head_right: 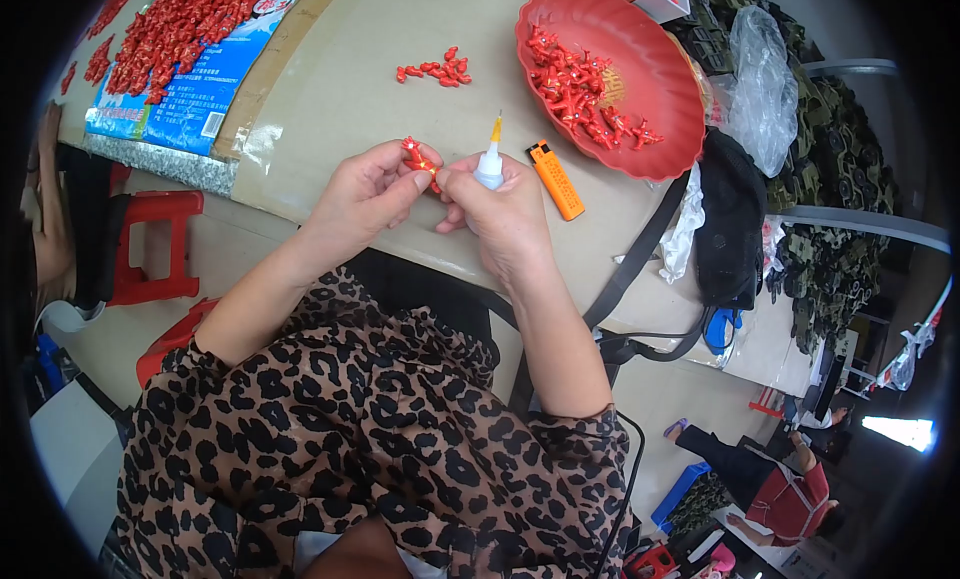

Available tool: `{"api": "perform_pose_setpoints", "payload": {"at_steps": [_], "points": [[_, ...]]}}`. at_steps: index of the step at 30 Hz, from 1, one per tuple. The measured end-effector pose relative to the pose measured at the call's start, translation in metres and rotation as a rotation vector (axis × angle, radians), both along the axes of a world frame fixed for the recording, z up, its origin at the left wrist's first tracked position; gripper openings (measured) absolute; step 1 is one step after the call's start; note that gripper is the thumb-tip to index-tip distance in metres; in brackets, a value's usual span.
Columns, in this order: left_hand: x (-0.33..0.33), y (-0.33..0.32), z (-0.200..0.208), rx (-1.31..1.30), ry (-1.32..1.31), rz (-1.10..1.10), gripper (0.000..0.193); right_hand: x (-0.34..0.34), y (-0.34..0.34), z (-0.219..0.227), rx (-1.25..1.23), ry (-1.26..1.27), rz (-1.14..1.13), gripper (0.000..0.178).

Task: The person applies glue from a bottle onto small plastic toy parts and joins them together by hand at a workbench.

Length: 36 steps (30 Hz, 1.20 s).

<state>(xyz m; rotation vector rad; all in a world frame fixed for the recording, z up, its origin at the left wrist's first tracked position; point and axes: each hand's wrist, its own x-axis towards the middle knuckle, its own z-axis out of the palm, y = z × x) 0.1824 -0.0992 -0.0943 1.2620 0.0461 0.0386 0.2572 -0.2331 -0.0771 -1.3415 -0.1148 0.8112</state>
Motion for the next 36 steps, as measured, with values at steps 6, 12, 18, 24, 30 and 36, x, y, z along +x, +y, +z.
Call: {"api": "perform_pose_setpoints", "payload": {"at_steps": [6, 12, 18, 24, 30, 36], "points": [[0.004, 0.007, -0.006, -0.131, 0.123, -0.061, 0.022, -0.006, -0.004, -0.009, 0.222, -0.028, -0.054, 0.008], [0.005, 0.006, -0.006, -0.121, 0.150, -0.072, 0.021, -0.007, -0.007, -0.013, 0.250, -0.076, -0.058, 0.010], [0.006, 0.003, -0.005, -0.080, 0.150, -0.060, 0.021, -0.006, -0.011, -0.014, 0.252, -0.073, -0.066, 0.010], [0.005, 0.008, -0.002, -0.095, 0.189, -0.058, 0.020, -0.007, -0.008, -0.015, 0.267, -0.081, -0.062, 0.010], [0.020, 0.005, 0.007, -0.178, 0.218, -0.028, 0.019, -0.013, -0.012, -0.024, 0.292, -0.186, -0.227, 0.010], [0.079, -0.005, 0.028, 0.515, -0.294, 0.192, 0.019, -0.020, -0.009, -0.024, 0.239, -0.254, -0.159, 0.009]]}}
